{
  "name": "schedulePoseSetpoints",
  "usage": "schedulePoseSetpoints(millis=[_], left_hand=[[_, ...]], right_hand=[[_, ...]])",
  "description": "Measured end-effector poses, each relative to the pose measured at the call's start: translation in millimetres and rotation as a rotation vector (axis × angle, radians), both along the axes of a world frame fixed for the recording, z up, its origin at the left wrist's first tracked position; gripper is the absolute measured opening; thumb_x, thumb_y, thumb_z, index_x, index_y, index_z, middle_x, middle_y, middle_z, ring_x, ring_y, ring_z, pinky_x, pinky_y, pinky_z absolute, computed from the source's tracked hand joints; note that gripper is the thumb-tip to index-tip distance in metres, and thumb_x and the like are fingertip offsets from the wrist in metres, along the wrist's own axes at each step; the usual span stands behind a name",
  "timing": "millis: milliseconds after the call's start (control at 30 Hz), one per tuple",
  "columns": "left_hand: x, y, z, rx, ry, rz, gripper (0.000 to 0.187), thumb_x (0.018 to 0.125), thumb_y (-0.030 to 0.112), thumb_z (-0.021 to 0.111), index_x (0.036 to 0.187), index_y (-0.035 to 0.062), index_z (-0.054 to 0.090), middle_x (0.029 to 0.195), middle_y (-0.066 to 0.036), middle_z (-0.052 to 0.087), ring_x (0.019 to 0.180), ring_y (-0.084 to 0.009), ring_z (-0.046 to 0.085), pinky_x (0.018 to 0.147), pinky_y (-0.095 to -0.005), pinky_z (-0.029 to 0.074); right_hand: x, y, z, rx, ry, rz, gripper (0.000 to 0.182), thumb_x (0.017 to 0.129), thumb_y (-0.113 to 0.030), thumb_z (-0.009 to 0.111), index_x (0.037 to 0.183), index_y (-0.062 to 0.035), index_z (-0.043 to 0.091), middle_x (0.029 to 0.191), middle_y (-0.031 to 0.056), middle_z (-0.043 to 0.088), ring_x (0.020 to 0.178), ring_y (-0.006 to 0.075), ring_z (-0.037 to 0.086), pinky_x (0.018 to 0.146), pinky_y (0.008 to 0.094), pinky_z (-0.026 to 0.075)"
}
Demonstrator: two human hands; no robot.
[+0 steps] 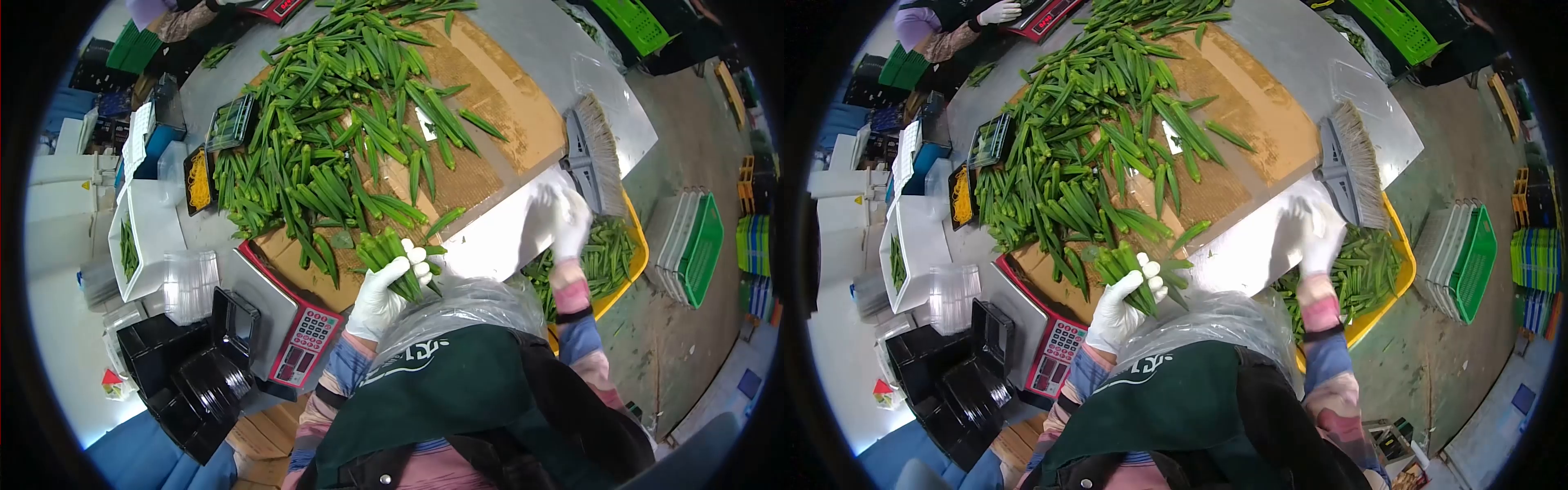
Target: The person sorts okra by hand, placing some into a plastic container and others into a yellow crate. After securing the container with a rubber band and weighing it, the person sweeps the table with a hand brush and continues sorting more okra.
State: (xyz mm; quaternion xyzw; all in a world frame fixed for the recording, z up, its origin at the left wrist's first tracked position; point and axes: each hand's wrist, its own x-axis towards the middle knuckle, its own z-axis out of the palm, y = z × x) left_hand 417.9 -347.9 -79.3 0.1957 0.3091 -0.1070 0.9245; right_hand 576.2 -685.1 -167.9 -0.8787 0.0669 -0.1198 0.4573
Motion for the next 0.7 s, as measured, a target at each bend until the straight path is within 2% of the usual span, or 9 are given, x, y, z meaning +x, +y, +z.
schedulePoseSetpoints(millis=[33,133,267,333,400,433,467,633,700], left_hand=[[2,-2,3,0.005,-0.021,-0.012,0.036,0.094,0.005,0.062,0.128,0.0055,0.053,0.115,-0.010,0.063,0.098,-0.0234,0.066,0.090,-0.0419,0.055],[4,-5,7,0.032,-0.035,-0.019,0.036,0.093,0.004,0.062,0.128,0.0056,0.052,0.113,-0.008,0.062,0.097,-0.0226,0.066,0.091,-0.0417,0.055],[1,-7,12,0.038,-0.016,0.037,0.034,0.093,0.003,0.063,0.125,0.0051,0.052,0.111,-0.009,0.061,0.096,-0.0230,0.062,0.089,-0.0397,0.052],[-1,-3,10,0.031,0.015,0.071,0.033,0.093,0.002,0.063,0.124,0.0052,0.052,0.110,-0.009,0.060,0.096,-0.0235,0.061,0.088,-0.0398,0.051],[-3,1,7,0.021,0.031,0.094,0.033,0.093,0.002,0.063,0.124,0.0054,0.052,0.110,-0.009,0.060,0.096,-0.0236,0.061,0.088,-0.0404,0.052],[-5,3,1,0.001,0.038,0.115,0.033,0.093,0.002,0.062,0.124,0.0056,0.052,0.111,-0.010,0.060,0.095,-0.0239,0.061,0.088,-0.0412,0.052],[-4,5,0,-0.002,0.044,0.122,0.033,0.093,0.002,0.063,0.124,0.0056,0.052,0.111,-0.010,0.061,0.095,-0.0241,0.062,0.088,-0.0414,0.052],[5,8,-7,-0.018,0.063,0.121,0.033,0.093,0.002,0.063,0.125,0.0057,0.053,0.111,-0.011,0.062,0.094,-0.0251,0.063,0.087,-0.0424,0.053],[10,8,-10,-0.006,0.053,0.103,0.034,0.093,0.003,0.063,0.125,0.0056,0.053,0.112,-0.010,0.062,0.095,-0.0255,0.063,0.087,-0.0426,0.054]], right_hand=[[18,32,1,-0.148,-0.215,0.200,0.025,0.081,-0.005,0.071,0.106,0.0006,0.071,0.114,0.0167,0.067,0.109,0.0294,0.063,0.097,0.0377,0.049],[63,118,-21,-0.171,-0.225,0.266,0.032,0.080,-0.015,0.076,0.111,-0.0070,0.071,0.112,0.0116,0.067,0.110,0.0306,0.060,0.099,0.0393,0.047],[113,184,-44,-0.239,0.132,0.300,0.038,0.078,-0.023,0.079,0.115,-0.0148,0.072,0.107,0.0078,0.068,0.109,0.0278,0.060,0.096,0.0394,0.048],[128,188,-52,-0.144,0.211,0.219,0.030,0.081,-0.024,0.079,0.107,-0.0098,0.074,0.091,0.0061,0.071,0.091,0.0239,0.066,0.084,0.0368,0.052],[140,181,-53,0.370,0.264,0.288,0.029,0.085,-0.025,0.077,0.103,-0.0026,0.073,0.082,0.0028,0.070,0.079,0.0169,0.065,0.077,0.0314,0.052],[138,170,-53,0.507,0.289,0.323,0.030,0.092,-0.028,0.071,0.101,0.0005,0.073,0.076,-0.0008,0.068,0.071,0.0097,0.058,0.071,0.0261,0.048],[131,159,-27,0.535,0.536,0.318,0.032,0.097,-0.031,0.064,0.104,-0.0010,0.073,0.082,-0.0012,0.067,0.071,0.0080,0.055,0.067,0.0253,0.046],[98,116,-11,1.252,0.700,0.469,0.036,0.104,-0.028,0.054,0.121,0.0016,0.063,0.089,-0.0033,0.057,0.074,0.0086,0.047,0.067,0.0265,0.042],[86,108,-5,1.379,0.750,0.487,0.038,0.105,-0.028,0.051,0.126,0.0028,0.059,0.087,-0.0034,0.053,0.072,0.0091,0.045,0.069,0.0269,0.042]])
